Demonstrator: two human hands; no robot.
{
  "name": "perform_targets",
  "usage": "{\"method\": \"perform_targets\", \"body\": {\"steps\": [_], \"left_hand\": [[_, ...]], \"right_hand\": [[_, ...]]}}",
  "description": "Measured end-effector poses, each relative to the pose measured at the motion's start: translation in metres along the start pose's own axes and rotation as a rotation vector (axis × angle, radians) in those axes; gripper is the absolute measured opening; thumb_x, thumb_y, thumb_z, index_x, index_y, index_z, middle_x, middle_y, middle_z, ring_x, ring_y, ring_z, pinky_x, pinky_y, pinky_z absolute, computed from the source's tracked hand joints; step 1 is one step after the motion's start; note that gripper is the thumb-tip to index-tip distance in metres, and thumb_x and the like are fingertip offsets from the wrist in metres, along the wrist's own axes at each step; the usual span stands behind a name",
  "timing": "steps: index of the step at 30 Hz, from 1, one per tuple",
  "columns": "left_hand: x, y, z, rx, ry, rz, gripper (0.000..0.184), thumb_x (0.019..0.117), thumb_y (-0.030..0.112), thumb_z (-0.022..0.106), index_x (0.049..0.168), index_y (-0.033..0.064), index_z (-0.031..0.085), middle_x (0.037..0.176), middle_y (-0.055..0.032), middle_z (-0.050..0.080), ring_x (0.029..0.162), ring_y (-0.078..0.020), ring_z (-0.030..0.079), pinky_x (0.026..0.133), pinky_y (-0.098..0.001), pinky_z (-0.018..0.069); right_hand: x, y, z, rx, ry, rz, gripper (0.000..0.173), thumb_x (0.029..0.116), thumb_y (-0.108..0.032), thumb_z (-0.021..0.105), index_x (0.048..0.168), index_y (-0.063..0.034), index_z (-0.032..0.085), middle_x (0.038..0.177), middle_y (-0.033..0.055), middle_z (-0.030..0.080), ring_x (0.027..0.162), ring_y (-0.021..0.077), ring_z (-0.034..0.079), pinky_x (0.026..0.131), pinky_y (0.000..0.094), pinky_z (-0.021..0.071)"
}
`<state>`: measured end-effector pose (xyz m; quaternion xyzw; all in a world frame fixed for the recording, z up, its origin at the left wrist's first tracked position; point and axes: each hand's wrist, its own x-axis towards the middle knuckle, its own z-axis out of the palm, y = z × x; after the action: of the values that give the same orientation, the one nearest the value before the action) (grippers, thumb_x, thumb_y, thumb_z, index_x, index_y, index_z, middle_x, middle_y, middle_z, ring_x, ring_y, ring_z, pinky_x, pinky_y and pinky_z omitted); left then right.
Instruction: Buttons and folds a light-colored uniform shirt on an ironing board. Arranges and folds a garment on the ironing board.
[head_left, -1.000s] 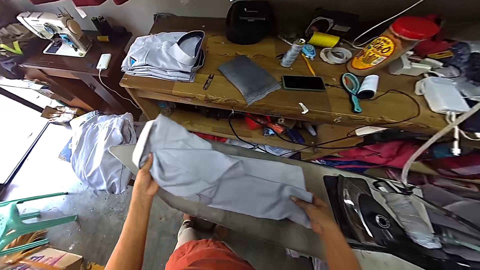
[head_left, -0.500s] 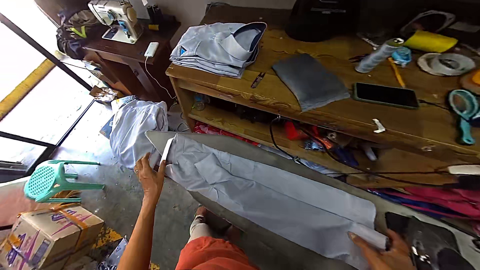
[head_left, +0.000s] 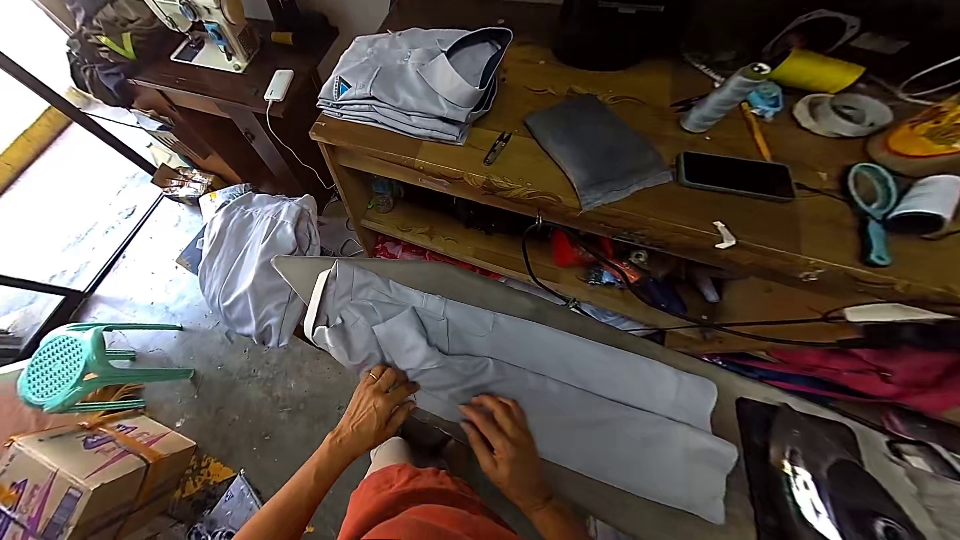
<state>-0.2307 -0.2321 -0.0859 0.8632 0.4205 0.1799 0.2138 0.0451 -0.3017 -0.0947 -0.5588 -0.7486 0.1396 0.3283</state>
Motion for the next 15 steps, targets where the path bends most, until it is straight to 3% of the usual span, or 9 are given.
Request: {"method": "perform_targets", "body": {"steps": [3,5,7,10,12,15], "left_hand": [[-0.005,0.004,-0.003,-0.015,0.034,-0.034,0.031,0.1002,0.036,0.060,0.123,0.0211,0.074,0.120,-0.0050,0.071,0.116,-0.0236,0.065,0.099,-0.0442,0.0524],[0.003,0.005,-0.016,0.036,0.184,-0.088,0.030,0.0999,0.033,0.059,0.120,0.0167,0.075,0.117,-0.0063,0.073,0.113,-0.0250,0.066,0.098,-0.0457,0.0532],[0.015,-0.002,-0.041,0.177,0.316,-0.232,0.033,0.0979,0.029,0.060,0.122,0.0111,0.073,0.121,-0.0126,0.072,0.116,-0.0334,0.065,0.098,-0.0536,0.0519],[0.017,-0.030,-0.077,0.295,0.337,-0.506,0.059,0.0938,0.044,0.067,0.139,0.0068,0.062,0.132,-0.0175,0.068,0.124,-0.0436,0.060,0.103,-0.0656,0.0437],[0.006,-0.054,-0.086,0.270,0.351,-0.582,0.060,0.0921,0.046,0.069,0.138,0.0080,0.064,0.117,-0.0127,0.074,0.112,-0.0385,0.065,0.099,-0.0628,0.0446],[-0.018,-0.079,-0.083,0.006,0.401,-0.612,0.042,0.0905,0.031,0.074,0.125,0.0089,0.072,0.102,-0.0084,0.076,0.098,-0.0310,0.067,0.095,-0.0570,0.0472]], "right_hand": [[0.031,-0.020,0.022,0.025,-0.046,-0.104,0.025,0.1012,-0.025,0.054,0.107,-0.0179,0.078,0.109,0.0039,0.071,0.107,0.0231,0.065,0.093,0.0379,0.0540],[0.057,-0.031,0.032,0.041,-0.030,-0.134,0.023,0.0992,-0.023,0.057,0.107,-0.0156,0.077,0.106,0.0062,0.071,0.104,0.0248,0.066,0.092,0.0390,0.0546],[0.079,-0.038,0.036,0.018,0.003,-0.106,0.028,0.0935,-0.028,0.064,0.114,-0.0127,0.074,0.110,0.0112,0.070,0.106,0.0312,0.065,0.092,0.0466,0.0537],[0.103,-0.039,0.038,-0.049,-0.056,-0.074,0.055,0.0818,-0.030,0.077,0.133,-0.0134,0.066,0.128,0.0157,0.066,0.119,0.0399,0.060,0.097,0.0593,0.0476],[0.111,-0.029,0.047,-0.059,-0.123,-0.070,0.052,0.0830,-0.022,0.075,0.134,-0.0138,0.067,0.127,0.0134,0.068,0.119,0.0376,0.062,0.097,0.0590,0.0483],[0.110,-0.009,0.056,0.055,-0.167,-0.006,0.038,0.0910,-0.015,0.062,0.127,-0.0063,0.069,0.126,0.0152,0.069,0.117,0.0371,0.065,0.097,0.0556,0.0518]]}}
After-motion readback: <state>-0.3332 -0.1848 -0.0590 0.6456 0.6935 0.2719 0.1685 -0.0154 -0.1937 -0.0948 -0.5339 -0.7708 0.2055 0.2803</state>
